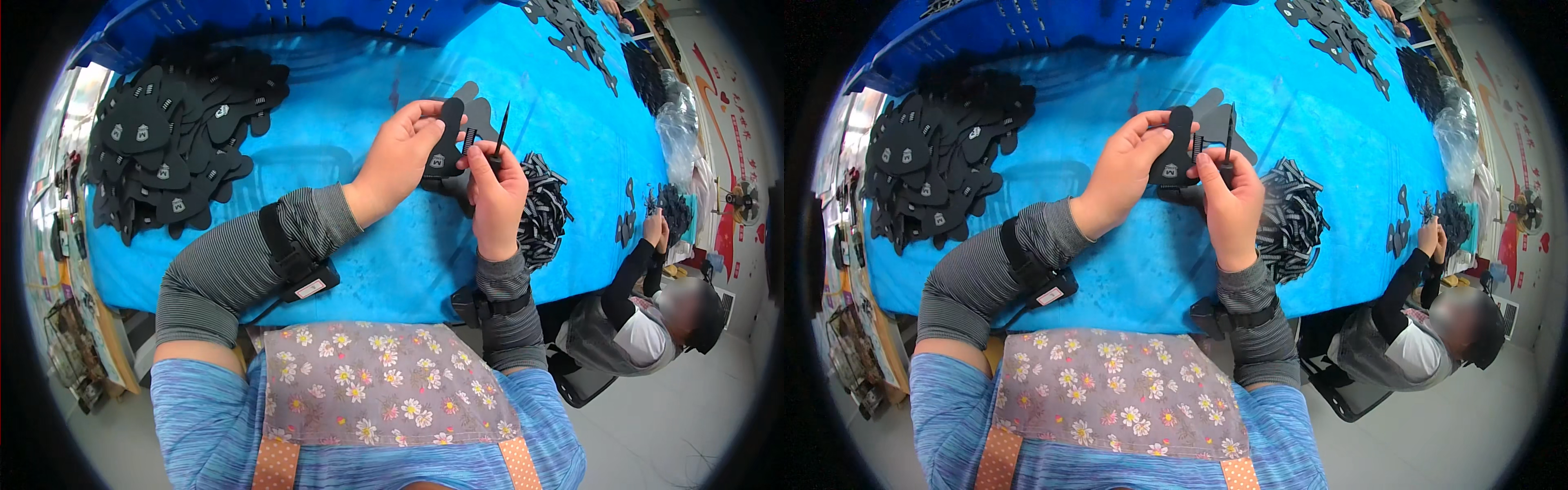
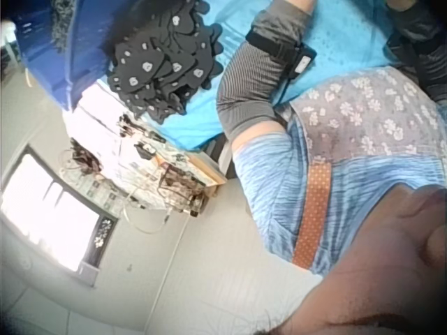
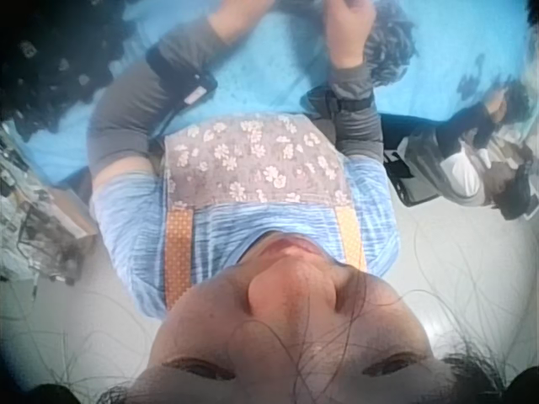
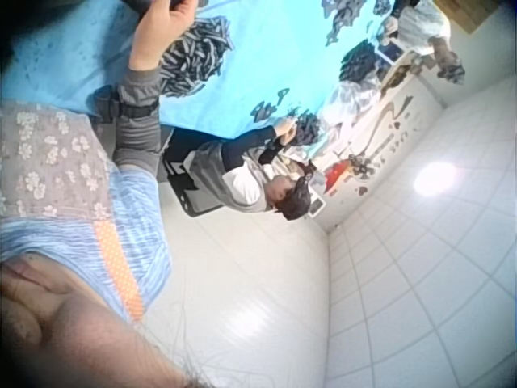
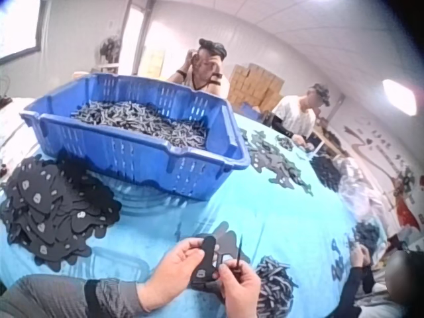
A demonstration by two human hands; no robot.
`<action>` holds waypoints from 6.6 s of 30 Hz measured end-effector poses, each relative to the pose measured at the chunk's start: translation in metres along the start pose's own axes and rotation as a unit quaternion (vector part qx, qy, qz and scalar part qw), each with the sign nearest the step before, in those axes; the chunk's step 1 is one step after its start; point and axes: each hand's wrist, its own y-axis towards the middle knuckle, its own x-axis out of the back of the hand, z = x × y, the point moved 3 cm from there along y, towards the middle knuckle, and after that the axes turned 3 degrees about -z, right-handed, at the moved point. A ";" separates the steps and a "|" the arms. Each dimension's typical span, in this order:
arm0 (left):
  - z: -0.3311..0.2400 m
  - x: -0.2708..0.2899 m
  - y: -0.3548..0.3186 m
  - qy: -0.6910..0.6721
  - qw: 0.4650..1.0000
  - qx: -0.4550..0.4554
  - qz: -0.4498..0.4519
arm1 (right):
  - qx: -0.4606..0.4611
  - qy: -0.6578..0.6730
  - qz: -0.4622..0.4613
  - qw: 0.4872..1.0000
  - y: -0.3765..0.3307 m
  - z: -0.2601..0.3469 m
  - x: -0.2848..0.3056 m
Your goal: Assembling small black plastic components by hand and with a small tool.
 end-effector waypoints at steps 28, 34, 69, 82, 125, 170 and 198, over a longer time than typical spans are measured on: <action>0.010 -0.010 -0.011 0.063 0.995 -0.042 0.070 | -0.081 0.079 0.011 0.993 -0.008 -0.009 -0.004; 0.008 -0.003 -0.007 0.086 0.995 -0.043 0.029 | -0.094 0.060 0.042 0.993 -0.008 -0.010 -0.007; -0.007 0.006 -0.002 0.166 0.979 -0.112 -0.037 | -0.094 -0.044 0.107 0.989 -0.009 -0.014 -0.009; 0.004 0.009 0.002 0.174 0.979 -0.103 -0.023 | -0.106 -0.063 0.111 0.986 -0.012 -0.015 -0.013; -0.003 -0.004 -0.001 0.054 0.981 0.090 0.164 | 0.044 0.038 0.083 0.995 -0.017 0.001 -0.007; -0.003 0.003 0.000 0.067 0.957 0.162 0.233 | 0.089 0.023 0.095 0.991 -0.021 -0.001 -0.003; -0.007 0.003 0.001 0.276 0.929 -0.044 0.242 | 0.029 0.048 0.088 0.995 -0.013 -0.006 0.001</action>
